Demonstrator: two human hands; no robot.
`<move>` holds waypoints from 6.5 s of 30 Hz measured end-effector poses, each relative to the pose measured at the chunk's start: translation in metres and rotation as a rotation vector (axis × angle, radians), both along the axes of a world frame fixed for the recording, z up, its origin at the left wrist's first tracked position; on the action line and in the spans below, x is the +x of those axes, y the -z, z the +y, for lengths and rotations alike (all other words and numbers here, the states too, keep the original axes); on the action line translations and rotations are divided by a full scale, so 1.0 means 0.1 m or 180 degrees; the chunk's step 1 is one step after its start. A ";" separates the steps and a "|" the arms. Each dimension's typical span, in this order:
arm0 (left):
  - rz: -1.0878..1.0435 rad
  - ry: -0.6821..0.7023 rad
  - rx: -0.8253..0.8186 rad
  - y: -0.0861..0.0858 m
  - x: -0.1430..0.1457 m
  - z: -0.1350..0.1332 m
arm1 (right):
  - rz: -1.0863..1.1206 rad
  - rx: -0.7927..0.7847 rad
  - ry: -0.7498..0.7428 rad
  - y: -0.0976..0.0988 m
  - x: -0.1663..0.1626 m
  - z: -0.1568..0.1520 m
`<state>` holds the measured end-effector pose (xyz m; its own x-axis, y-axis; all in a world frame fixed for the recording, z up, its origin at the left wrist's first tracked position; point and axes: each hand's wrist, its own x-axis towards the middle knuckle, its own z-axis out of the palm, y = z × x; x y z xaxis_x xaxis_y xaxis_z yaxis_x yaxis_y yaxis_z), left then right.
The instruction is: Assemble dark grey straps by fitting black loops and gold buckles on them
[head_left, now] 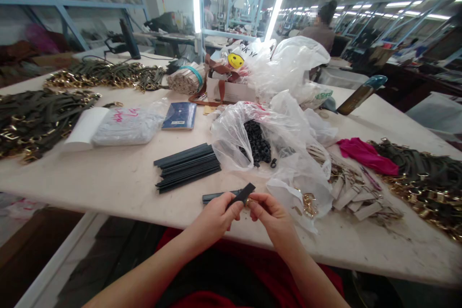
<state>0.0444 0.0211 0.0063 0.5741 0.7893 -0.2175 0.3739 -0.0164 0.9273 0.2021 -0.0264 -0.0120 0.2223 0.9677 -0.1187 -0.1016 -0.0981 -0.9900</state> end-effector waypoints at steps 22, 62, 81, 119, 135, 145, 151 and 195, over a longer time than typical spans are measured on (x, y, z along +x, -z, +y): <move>0.0592 0.0572 0.0879 0.00 0.03 0.04 | 0.1422 -0.0384 0.0404 0.09 -0.09 0.01; 0.0185 -0.0309 -0.0364 0.15 0.03 -0.11 | -0.1708 0.0676 0.0080 0.15 -0.19 -0.23; 0.0071 -0.0061 -0.0444 0.10 0.07 0.16 | -0.3683 -0.0019 -0.0576 -0.14 0.72 0.64; -0.0022 -0.0372 -0.0458 0.05 0.15 0.10 | -0.5127 -0.1085 0.0143 0.35 1.13 1.13; 0.0136 -0.0270 -0.0505 0.15 0.15 0.13 | -0.4307 -0.1396 0.0563 0.38 1.13 1.30; -0.0197 -0.0503 -0.0166 0.09 0.07 0.20 | -0.2656 -0.0130 0.0149 -0.01 0.64 0.59; -0.0113 -0.0324 -0.0024 -0.01 0.16 0.13 | -0.0067 -0.0087 -0.0156 -0.08 0.15 0.17; 0.0123 -0.0060 -0.0092 -0.03 -0.05 -0.01 | -0.0027 -0.0348 -0.0042 0.23 -0.05 -0.03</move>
